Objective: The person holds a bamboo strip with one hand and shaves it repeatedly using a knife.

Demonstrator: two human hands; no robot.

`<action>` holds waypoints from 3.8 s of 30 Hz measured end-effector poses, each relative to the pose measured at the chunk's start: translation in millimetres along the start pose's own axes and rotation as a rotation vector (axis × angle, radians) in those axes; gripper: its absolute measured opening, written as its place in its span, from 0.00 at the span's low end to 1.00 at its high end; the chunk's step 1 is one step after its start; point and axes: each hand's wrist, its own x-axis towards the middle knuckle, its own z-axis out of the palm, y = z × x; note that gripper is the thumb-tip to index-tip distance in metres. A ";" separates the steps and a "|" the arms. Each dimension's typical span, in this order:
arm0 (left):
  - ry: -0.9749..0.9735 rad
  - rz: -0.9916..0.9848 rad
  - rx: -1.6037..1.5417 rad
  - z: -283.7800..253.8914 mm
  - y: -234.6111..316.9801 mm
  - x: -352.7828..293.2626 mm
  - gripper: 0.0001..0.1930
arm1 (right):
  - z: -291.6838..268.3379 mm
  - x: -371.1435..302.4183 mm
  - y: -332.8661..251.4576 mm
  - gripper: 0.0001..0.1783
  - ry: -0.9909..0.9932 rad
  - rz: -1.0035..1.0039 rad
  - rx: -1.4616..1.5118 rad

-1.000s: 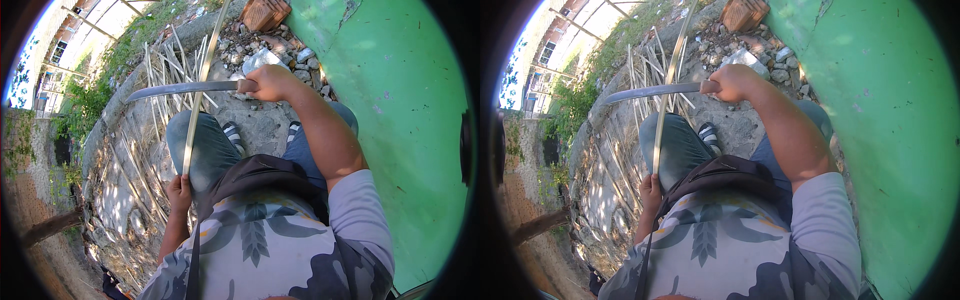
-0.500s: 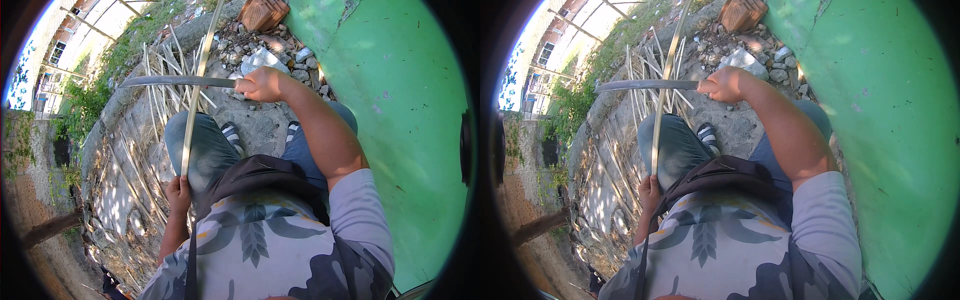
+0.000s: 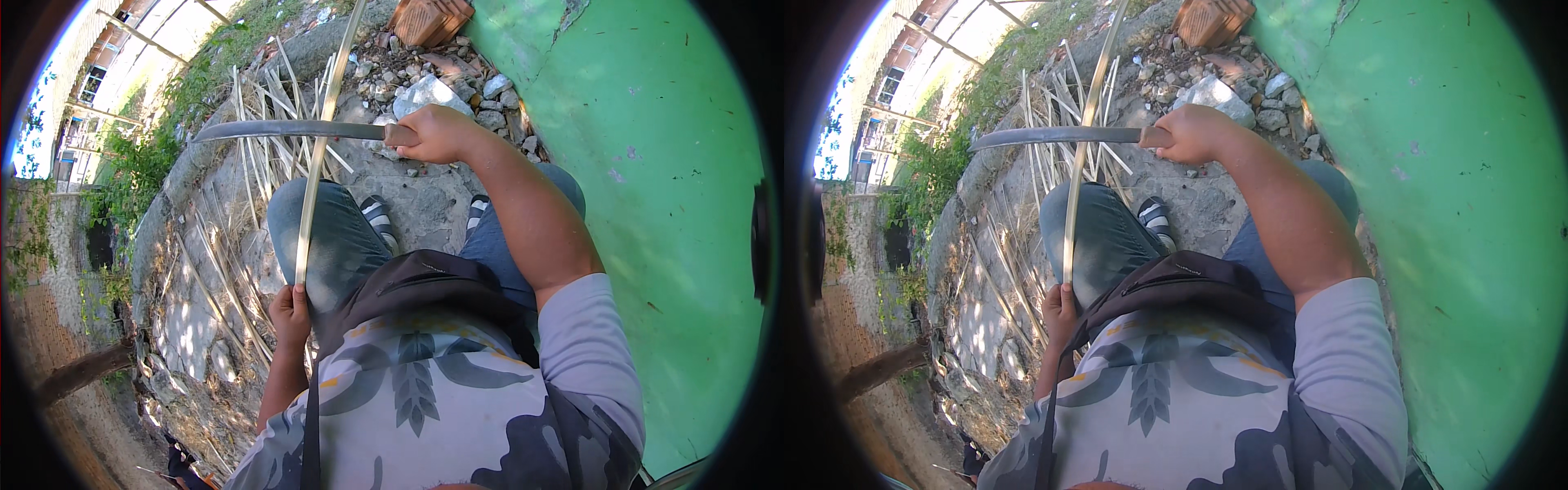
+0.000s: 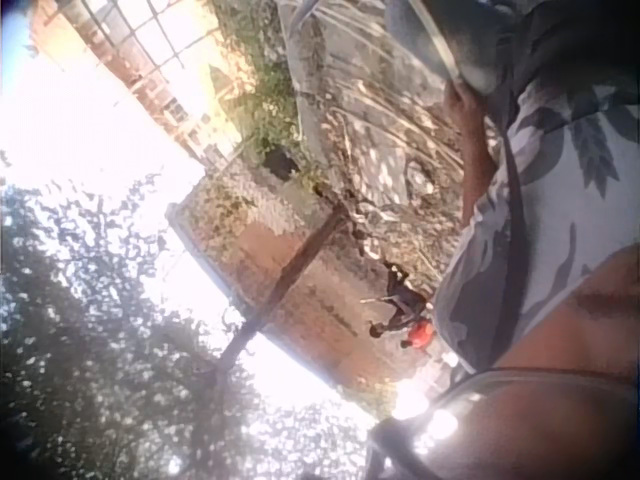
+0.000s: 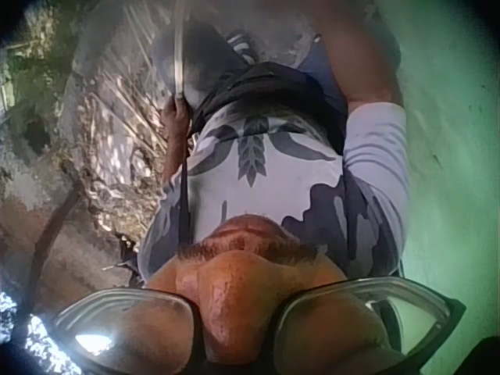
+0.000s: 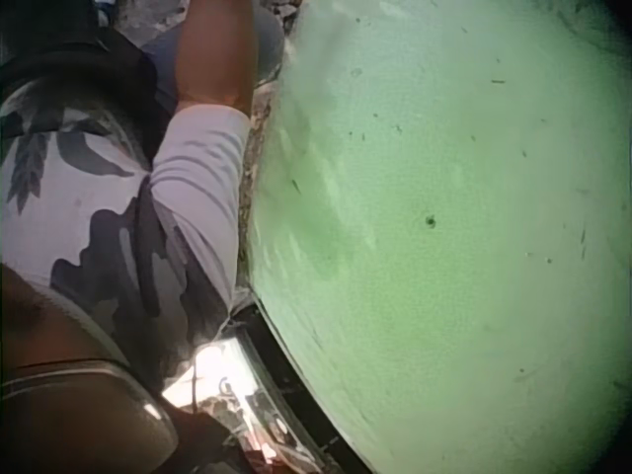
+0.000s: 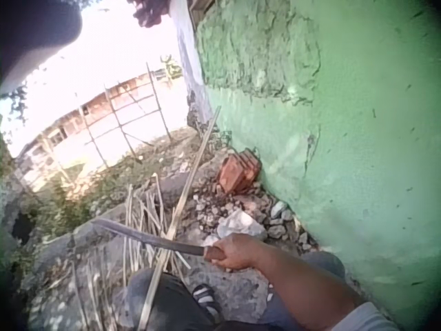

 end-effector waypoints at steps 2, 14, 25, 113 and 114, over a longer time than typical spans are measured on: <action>0.008 0.034 0.033 -0.1 -0.1 0.1 0.21 | 0.6 0.4 -0.6 0.18 -0.005 -0.002 -0.006; -0.013 -0.046 -0.075 -0.5 -11.9 -0.7 0.20 | -2.2 4.1 -7.4 0.19 -0.083 0.089 -0.022; -0.009 -0.055 -0.050 0.1 -5.8 -0.3 0.21 | 4.0 5.1 1.0 0.18 -0.050 0.037 -0.047; 0.116 0.168 0.113 -0.6 0.6 -13.5 0.23 | 6.2 -24.6 -45.7 0.26 0.240 -0.295 -0.165; 0.124 0.162 0.112 -0.4 2.0 -15.0 0.23 | 6.7 -21.3 -42.2 0.26 0.234 -0.303 -0.165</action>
